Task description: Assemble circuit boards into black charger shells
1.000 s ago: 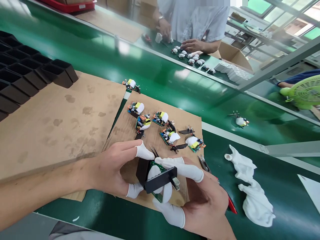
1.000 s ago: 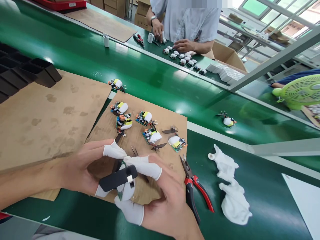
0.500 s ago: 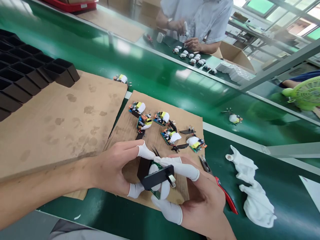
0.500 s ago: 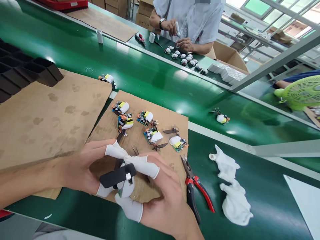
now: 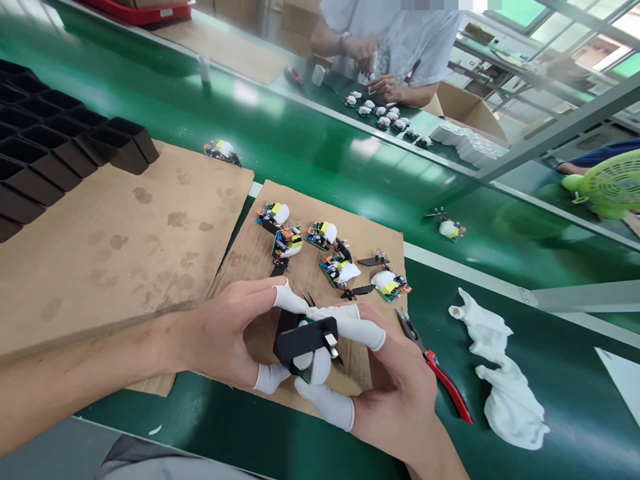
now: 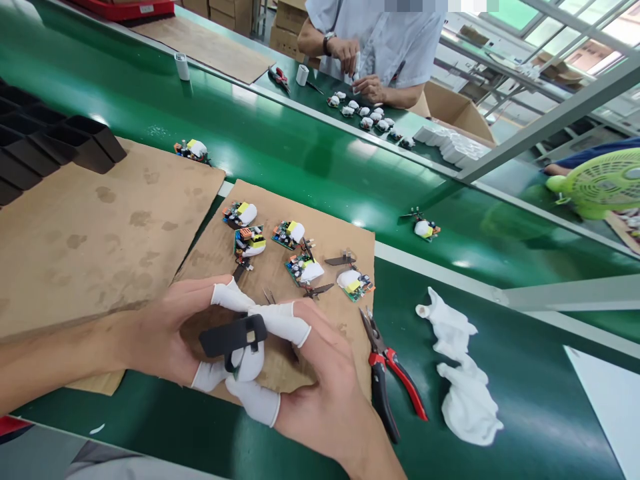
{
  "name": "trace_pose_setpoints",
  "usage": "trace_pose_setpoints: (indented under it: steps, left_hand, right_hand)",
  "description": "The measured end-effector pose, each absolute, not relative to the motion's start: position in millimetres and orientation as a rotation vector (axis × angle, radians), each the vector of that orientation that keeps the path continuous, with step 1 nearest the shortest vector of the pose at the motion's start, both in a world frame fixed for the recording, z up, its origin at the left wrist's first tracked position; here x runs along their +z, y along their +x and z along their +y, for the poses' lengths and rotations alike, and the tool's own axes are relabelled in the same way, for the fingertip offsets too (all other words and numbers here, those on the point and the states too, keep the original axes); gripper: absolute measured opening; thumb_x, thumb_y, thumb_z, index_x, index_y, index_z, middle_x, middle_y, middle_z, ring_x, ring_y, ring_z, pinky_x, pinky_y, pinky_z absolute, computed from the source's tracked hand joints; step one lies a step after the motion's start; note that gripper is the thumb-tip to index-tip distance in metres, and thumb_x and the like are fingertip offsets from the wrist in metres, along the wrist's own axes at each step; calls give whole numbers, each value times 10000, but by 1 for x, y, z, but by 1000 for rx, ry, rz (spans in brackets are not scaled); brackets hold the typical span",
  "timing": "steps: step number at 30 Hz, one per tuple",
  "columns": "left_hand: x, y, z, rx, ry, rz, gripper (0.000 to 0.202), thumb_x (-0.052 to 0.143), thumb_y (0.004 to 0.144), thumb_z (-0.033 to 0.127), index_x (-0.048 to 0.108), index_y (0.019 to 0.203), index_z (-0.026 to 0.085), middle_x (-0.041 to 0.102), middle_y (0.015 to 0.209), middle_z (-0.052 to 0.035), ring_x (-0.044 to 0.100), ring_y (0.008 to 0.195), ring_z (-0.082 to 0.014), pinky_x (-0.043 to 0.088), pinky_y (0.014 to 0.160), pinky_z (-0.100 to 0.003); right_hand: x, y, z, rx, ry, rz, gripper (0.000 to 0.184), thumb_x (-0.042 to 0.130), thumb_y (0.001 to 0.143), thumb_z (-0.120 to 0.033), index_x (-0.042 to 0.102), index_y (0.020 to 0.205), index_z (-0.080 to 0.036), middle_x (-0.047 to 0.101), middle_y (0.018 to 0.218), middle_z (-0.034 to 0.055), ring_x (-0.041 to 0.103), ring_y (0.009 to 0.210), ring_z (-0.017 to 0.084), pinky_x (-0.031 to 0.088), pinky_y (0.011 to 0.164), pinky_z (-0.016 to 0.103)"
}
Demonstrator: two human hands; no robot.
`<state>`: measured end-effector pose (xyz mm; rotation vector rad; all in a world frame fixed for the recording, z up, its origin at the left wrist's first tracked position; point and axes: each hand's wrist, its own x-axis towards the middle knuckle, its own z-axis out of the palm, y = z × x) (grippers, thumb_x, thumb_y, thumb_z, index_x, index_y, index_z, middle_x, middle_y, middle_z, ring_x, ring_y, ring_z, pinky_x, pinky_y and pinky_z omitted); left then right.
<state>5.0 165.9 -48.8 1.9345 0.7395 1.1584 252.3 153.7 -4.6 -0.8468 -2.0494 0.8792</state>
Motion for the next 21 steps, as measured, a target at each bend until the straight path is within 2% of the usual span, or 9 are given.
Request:
trace_pose_setpoints:
  steps: [6, 9, 13, 15, 18, 19, 21]
  left_hand:
    - [-47, 6, 166, 1078, 1709, 674, 510, 882, 732, 121, 698, 1198, 215, 802, 975, -7, 756, 808, -194, 613, 780, -324]
    - [-46, 6, 169, 1074, 1620, 689, 464, 922, 683, 133, 702, 1083, 214, 808, 944, 4, 745, 785, -192, 612, 756, -324]
    - [-47, 6, 173, 1065, 1541, 734, 474, 964, 637, 201, 693, 1026, 207, 793, 962, 3, 757, 852, -216, 627, 792, -329]
    - [-48, 7, 173, 1060, 1499, 710, 455, 946, 684, 202, 688, 1058, 200, 797, 976, -4, 765, 874, -213, 640, 836, -336]
    - [-50, 10, 171, 1056, 1569, 700, 443, 918, 705, 160, 684, 1079, 200, 789, 963, -7, 751, 852, -201, 637, 811, -326]
    - [-50, 11, 170, 1068, 1624, 711, 448, 900, 700, 140, 685, 1088, 202, 783, 976, -11, 746, 851, -200, 634, 799, -324]
    - [-52, 12, 167, 1112, 1739, 754, 462, 862, 696, 115, 686, 1114, 205, 766, 1015, -19, 742, 874, -205, 632, 803, -327]
  right_hand:
    - [0, 245, 161, 912, -913, -2055, 574, 997, 905, -336, 732, 1413, -342, 726, 1172, 27, 732, 1019, 221, 638, 872, 329]
    - [0, 244, 164, 910, -960, -2089, 520, 971, 933, -416, 749, 1396, -335, 730, 1160, 27, 721, 1028, 216, 645, 897, 328]
    - [-6, 243, 163, 850, -996, -2088, 572, 942, 949, -496, 721, 1453, -339, 744, 1218, 46, 731, 1106, 243, 652, 965, 369]
    - [-9, 241, 161, 815, -1020, -2026, 633, 940, 950, -498, 681, 1503, -330, 743, 1238, 58, 746, 1115, 249, 657, 983, 389]
    - [-11, 235, 158, 737, -1053, -1978, 719, 974, 915, -447, 643, 1535, -294, 752, 1237, 65, 771, 1097, 251, 669, 980, 396]
    - [-11, 233, 157, 700, -1059, -1983, 685, 969, 920, -407, 654, 1516, -285, 765, 1225, 63, 777, 1088, 249, 672, 970, 390]
    - [-11, 230, 155, 623, -1060, -1974, 503, 890, 980, -297, 696, 1444, -279, 799, 1167, 47, 791, 1042, 230, 675, 935, 367]
